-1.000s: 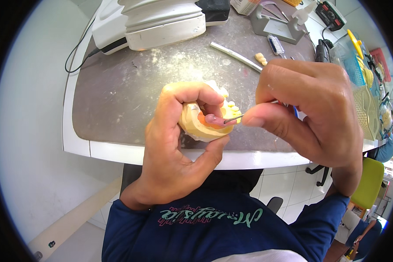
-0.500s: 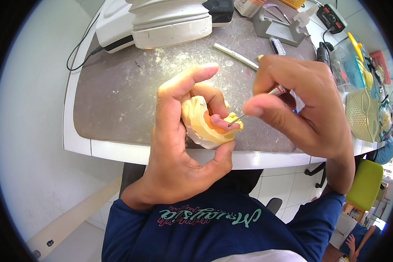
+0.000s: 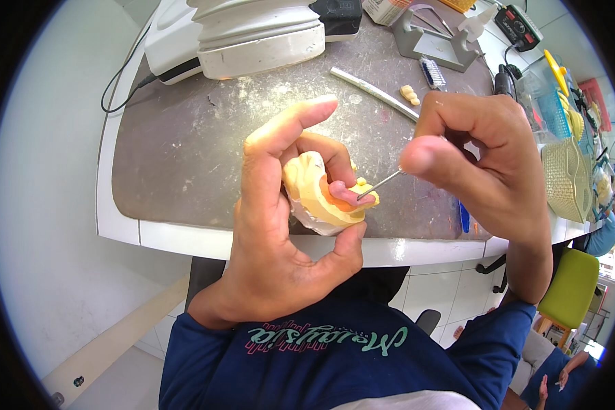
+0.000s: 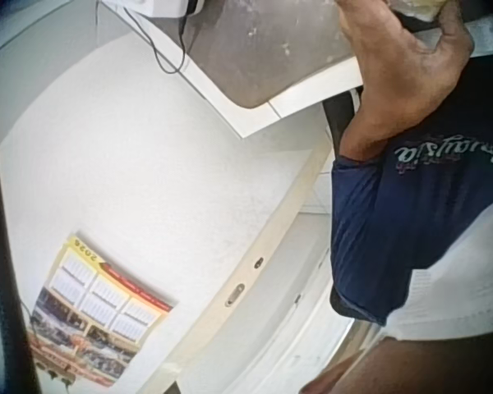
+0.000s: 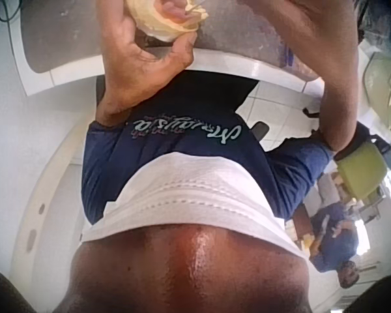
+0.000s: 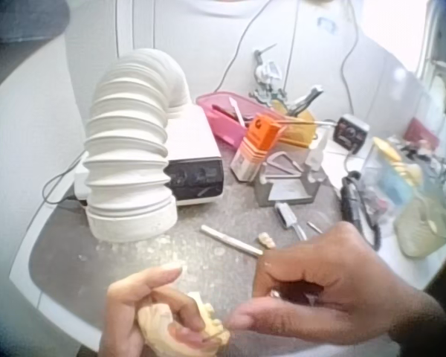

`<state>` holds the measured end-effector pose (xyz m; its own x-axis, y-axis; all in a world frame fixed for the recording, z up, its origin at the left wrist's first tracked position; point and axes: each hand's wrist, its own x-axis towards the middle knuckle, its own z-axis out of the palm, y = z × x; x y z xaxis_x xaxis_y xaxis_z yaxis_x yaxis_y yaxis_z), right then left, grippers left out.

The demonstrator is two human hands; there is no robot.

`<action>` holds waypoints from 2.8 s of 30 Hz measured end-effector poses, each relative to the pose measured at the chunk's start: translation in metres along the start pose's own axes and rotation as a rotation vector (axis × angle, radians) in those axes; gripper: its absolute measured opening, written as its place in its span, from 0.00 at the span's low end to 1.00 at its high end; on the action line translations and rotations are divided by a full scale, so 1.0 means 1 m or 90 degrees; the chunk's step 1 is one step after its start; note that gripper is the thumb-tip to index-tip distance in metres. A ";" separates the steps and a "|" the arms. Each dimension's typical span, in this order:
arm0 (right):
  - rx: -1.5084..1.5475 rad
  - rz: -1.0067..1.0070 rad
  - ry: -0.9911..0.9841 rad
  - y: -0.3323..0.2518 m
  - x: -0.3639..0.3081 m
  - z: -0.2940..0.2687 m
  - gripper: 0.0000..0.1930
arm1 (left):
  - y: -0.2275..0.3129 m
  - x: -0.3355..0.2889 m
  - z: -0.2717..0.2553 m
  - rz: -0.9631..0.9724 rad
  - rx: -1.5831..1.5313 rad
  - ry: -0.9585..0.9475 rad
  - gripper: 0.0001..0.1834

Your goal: The person shapes a small pink wax-like material by hand and places it into a yellow dental cast. They use a fine metal tool to adjust the material within the cast, followed by a rotary tool to refine the shape. The person continues to adjust and refine the material using various tools.

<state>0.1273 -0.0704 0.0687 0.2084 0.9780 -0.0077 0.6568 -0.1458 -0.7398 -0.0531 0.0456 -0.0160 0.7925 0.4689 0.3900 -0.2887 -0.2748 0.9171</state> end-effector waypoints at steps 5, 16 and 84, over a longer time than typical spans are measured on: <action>0.000 -0.093 0.078 0.004 -0.001 0.005 0.10 | -0.001 0.000 0.002 0.007 -0.006 0.003 0.46; -0.010 -0.152 0.067 0.006 -0.003 0.001 0.09 | 0.000 0.001 0.002 0.006 0.001 0.002 0.46; 0.102 -0.160 0.100 0.015 0.001 0.014 0.10 | -0.001 0.002 0.005 0.004 0.012 -0.005 0.46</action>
<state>0.1274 -0.0699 0.0481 0.1718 0.9439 0.2819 0.5818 0.1338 -0.8023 -0.0485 0.0425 -0.0166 0.7949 0.4605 0.3951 -0.2833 -0.2941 0.9128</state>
